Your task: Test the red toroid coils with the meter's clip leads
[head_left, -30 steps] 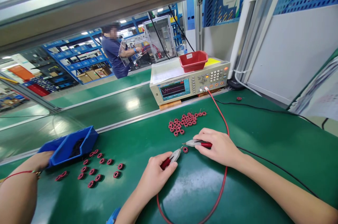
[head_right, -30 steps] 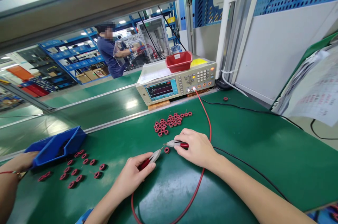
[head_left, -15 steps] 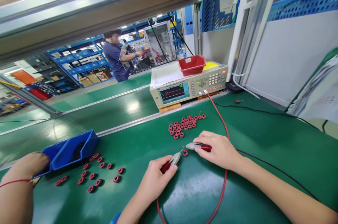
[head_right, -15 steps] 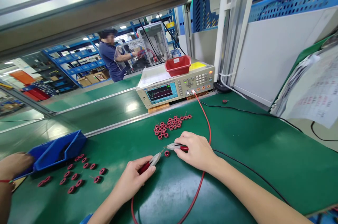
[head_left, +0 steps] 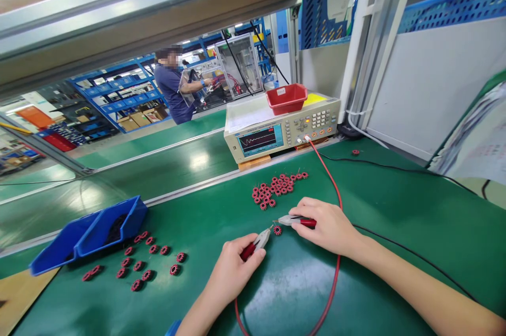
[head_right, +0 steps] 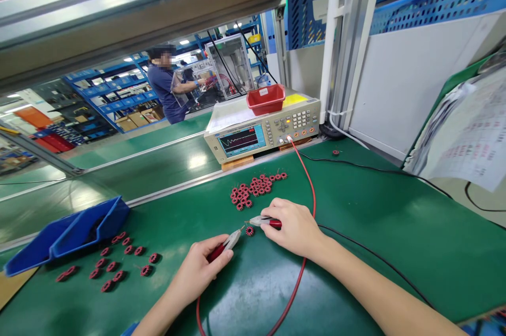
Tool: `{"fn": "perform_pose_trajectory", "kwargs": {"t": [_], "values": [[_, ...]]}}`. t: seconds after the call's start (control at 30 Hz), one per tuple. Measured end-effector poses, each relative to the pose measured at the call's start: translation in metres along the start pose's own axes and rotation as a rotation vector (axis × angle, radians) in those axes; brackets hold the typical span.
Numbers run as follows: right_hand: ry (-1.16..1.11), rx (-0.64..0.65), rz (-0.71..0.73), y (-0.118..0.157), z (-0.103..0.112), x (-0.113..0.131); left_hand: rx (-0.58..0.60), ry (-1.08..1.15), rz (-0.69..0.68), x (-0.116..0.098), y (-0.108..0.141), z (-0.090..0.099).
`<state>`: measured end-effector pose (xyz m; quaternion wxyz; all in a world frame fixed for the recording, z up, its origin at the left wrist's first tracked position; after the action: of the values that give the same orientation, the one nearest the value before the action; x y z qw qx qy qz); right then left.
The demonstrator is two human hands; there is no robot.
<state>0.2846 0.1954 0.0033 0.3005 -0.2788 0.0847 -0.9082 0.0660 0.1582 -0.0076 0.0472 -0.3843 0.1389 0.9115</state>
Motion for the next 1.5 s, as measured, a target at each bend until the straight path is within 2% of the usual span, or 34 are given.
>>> {"fn": "perform_pose_trajectory", "kwargs": {"t": [0.53, 0.73, 1.0, 1.13, 1.5], "values": [[0.011, 0.001, -0.027, 0.001, -0.003, -0.003, -0.049, -0.038, -0.037, -0.008, 0.002, 0.003], [-0.121, -0.014, -0.079, -0.001, -0.003, -0.008, -0.063, -0.048, -0.053, -0.006, 0.001, 0.002], [-0.251, 0.058, -0.096, -0.002, 0.001, -0.01, -0.022, -0.088, -0.044, -0.007, 0.002, 0.0], [-0.297, 0.085, -0.053, -0.002, 0.001, -0.01, -0.011, -0.07, -0.045, -0.008, 0.002, 0.0], [-0.268, 0.13, -0.045, -0.003, 0.0, -0.009, 0.004, -0.041, -0.042, -0.006, 0.002, -0.001]]}}
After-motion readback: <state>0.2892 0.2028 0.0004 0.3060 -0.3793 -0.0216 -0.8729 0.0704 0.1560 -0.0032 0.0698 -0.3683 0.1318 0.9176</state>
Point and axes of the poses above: each hand's wrist, its own y-axis away from the middle knuckle, its own z-axis out of the back of the hand, x = y × z, the point moved 3 cm from there along -y, towards the middle knuckle, and after that the axes turned 8 degrees about z, right-handed, at the moved point
